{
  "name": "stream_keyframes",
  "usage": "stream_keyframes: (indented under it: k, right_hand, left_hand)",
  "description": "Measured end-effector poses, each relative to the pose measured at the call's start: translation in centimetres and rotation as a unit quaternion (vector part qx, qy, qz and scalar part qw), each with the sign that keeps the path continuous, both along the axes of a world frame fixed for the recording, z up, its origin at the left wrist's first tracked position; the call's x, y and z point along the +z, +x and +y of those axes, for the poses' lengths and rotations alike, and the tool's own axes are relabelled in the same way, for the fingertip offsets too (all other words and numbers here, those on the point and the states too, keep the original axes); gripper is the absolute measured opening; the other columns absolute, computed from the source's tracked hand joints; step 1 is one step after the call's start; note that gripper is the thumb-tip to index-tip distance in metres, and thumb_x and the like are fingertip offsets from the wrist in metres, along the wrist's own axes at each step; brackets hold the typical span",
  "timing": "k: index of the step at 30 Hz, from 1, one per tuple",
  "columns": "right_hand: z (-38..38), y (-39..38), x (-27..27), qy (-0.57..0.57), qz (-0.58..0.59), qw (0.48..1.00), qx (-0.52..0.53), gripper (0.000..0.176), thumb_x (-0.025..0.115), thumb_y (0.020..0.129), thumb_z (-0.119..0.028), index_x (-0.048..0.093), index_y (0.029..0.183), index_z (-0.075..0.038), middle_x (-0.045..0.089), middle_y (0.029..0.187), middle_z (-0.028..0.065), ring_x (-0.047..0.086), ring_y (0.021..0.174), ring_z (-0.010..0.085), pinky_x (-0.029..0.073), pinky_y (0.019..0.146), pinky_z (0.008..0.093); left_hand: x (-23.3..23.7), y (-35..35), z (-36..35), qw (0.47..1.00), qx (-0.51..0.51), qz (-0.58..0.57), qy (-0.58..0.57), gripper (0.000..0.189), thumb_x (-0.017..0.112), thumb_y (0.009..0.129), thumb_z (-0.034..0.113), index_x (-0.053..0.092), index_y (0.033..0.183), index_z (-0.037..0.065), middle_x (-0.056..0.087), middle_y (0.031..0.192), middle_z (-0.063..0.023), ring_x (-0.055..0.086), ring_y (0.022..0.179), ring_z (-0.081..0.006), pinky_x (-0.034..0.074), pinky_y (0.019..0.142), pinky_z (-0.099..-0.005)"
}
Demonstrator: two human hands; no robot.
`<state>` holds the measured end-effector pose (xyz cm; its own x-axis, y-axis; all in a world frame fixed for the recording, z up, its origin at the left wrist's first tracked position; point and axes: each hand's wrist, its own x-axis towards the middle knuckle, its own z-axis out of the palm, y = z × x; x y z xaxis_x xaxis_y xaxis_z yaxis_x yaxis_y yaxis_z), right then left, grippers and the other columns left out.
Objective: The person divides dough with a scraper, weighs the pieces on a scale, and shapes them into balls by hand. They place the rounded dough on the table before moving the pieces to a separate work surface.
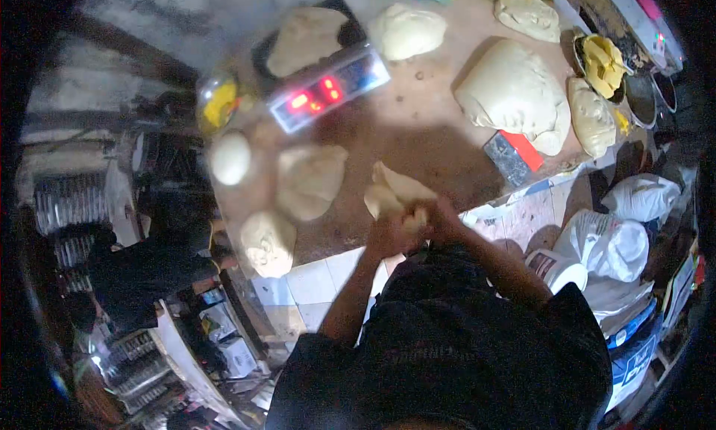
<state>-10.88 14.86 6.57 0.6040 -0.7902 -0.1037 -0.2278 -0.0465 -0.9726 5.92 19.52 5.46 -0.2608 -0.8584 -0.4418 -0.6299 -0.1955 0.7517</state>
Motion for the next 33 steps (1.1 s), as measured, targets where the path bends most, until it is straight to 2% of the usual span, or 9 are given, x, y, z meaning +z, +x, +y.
stream_keyframes:
  k: [4,6,9,12,18,21,25,28,33]
  right_hand:
    - [5.9,0.9,6.0,0.193,-0.182,0.964,-0.03,0.052,0.071,0.064,-0.018,0.057,0.112,-0.004,0.06,0.106,0.0201,0.055,0.106,0.0279,0.043,0.089,0.0401]
    - [4.8,-0.6,-2.3,-0.167,0.08,0.982,0.046,0.036,0.069,0.07,-0.023,0.062,0.101,-0.005,0.06,0.101,0.0173,0.06,0.094,0.0305,0.049,0.078,0.0354]
    - [1.5,0.0,12.8,-0.203,0.069,0.976,-0.032,0.031,0.069,0.059,-0.015,0.061,0.086,-0.004,0.058,0.094,0.0179,0.058,0.085,0.0362,0.048,0.071,0.0392]
    - [1.8,-0.4,14.4,-0.479,-0.038,0.872,-0.099,0.034,0.07,0.055,-0.014,0.06,0.086,-0.002,0.054,0.079,0.0114,0.056,0.074,0.0313,0.047,0.066,0.0393]
    - [4.1,-3.5,2.3,-0.096,0.266,0.916,0.286,0.037,0.067,0.073,-0.018,0.06,0.105,0.0,0.059,0.104,0.0147,0.054,0.103,0.0326,0.042,0.09,0.0436]
    - [-1.4,-6.2,3.0,-0.068,0.114,0.91,0.392,0.039,0.065,0.078,-0.018,0.056,0.113,-0.001,0.058,0.108,0.0164,0.054,0.106,0.0319,0.041,0.091,0.0432]
    - [-9.4,-4.3,5.6,0.061,-0.012,0.995,-0.079,0.05,0.061,0.085,-0.015,0.042,0.129,-0.002,0.053,0.116,0.0075,0.051,0.105,0.0149,0.043,0.088,0.027]
    - [-9.4,-5.2,-16.7,0.12,-0.259,0.885,-0.368,0.043,0.054,0.087,-0.004,0.044,0.129,-0.002,0.051,0.126,0.0124,0.051,0.11,0.0232,0.041,0.096,0.0332]
    - [-1.3,-1.6,-4.6,0.016,-0.173,0.935,-0.308,0.066,0.07,0.079,-0.017,0.037,0.135,-0.006,0.042,0.131,0.0109,0.048,0.11,0.0226,0.043,0.094,0.0364]
  left_hand:
    - [1.2,-0.3,7.5,0.986,-0.051,-0.057,-0.15,0.05,0.067,0.077,0.042,0.057,0.106,0.002,0.061,0.084,-0.0192,0.059,0.085,-0.0364,0.045,0.082,-0.0421]
    - [6.2,-0.2,3.3,0.942,0.002,0.007,-0.334,0.045,0.07,0.075,0.037,0.058,0.101,0.001,0.06,0.084,-0.0171,0.058,0.083,-0.0346,0.046,0.08,-0.039]
    - [16.2,-0.6,0.8,0.988,0.092,0.108,-0.059,0.038,0.079,0.063,0.034,0.058,0.081,0.008,0.06,0.082,-0.0093,0.058,0.078,-0.0288,0.047,0.068,-0.0411]
    - [18.2,-1.1,1.7,0.843,0.028,-0.048,-0.536,0.049,0.084,0.052,0.041,0.057,0.078,0.01,0.055,0.074,-0.0063,0.057,0.075,-0.0261,0.046,0.065,-0.0394]
    - [3.4,-1.1,5.6,0.965,-0.15,0.028,-0.212,0.045,0.075,0.07,0.03,0.059,0.102,0.004,0.061,0.096,-0.0146,0.059,0.092,-0.0316,0.046,0.083,-0.0433]
    - [3.2,1.1,3.3,0.991,-0.028,0.108,-0.08,0.044,0.075,0.07,0.031,0.061,0.102,0.004,0.063,0.098,-0.0169,0.061,0.089,-0.0277,0.048,0.081,-0.0398]
    - [10.5,3.1,-8.4,0.921,-0.084,-0.114,-0.363,0.048,0.074,0.07,0.035,0.061,0.105,0.006,0.059,0.109,-0.0156,0.052,0.11,-0.0331,0.037,0.097,-0.046]
    - [0.1,3.7,-15.6,0.872,0.026,-0.302,-0.385,0.054,0.073,0.072,0.04,0.056,0.108,0.004,0.059,0.103,-0.0188,0.055,0.098,-0.0334,0.044,0.085,-0.0435]
    - [2.7,-3.3,-17.5,0.96,-0.09,-0.076,-0.254,0.078,0.074,0.062,0.051,0.047,0.125,0.013,0.057,0.112,-0.0169,0.052,0.108,-0.0353,0.038,0.097,-0.0446]
